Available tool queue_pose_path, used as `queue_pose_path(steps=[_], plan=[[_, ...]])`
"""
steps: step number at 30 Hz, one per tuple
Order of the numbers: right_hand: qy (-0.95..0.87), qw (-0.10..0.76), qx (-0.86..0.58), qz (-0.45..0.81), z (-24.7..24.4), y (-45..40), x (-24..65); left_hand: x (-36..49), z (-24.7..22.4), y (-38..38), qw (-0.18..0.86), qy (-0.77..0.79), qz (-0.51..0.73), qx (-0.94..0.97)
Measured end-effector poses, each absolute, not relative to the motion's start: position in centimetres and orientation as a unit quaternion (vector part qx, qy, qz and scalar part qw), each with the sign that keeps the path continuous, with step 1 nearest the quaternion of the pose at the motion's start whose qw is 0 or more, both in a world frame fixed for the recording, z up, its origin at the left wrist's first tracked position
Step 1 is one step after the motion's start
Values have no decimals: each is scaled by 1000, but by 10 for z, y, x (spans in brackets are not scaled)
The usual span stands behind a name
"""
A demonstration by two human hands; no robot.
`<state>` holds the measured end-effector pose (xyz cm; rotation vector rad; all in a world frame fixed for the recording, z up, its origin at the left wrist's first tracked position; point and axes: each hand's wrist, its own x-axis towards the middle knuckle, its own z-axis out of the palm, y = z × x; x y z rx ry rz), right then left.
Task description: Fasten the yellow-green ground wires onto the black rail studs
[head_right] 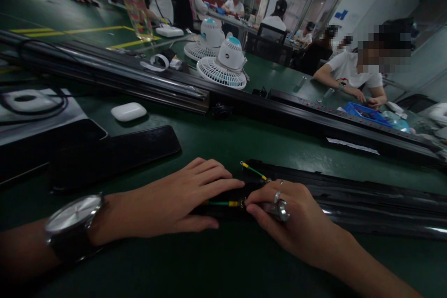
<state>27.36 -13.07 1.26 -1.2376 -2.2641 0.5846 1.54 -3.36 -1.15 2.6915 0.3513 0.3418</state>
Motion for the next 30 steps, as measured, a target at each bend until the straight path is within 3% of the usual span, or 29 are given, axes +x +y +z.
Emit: queue_pose_path(steps=[6, 13, 20, 30], plan=[[-910, 97, -348, 205, 35, -127, 285, 15, -12, -34, 200, 127, 131, 963], [-844, 235, -422, 232, 25, -130, 283, 15, -13, -34, 194, 122, 135, 964], [-794, 269, -494, 233, 14, -135, 273, 15, -14, -33, 198, 120, 130, 964], [-807, 265, -486, 205, 11, -132, 270, 15, -14, -33, 201, 123, 120, 964]])
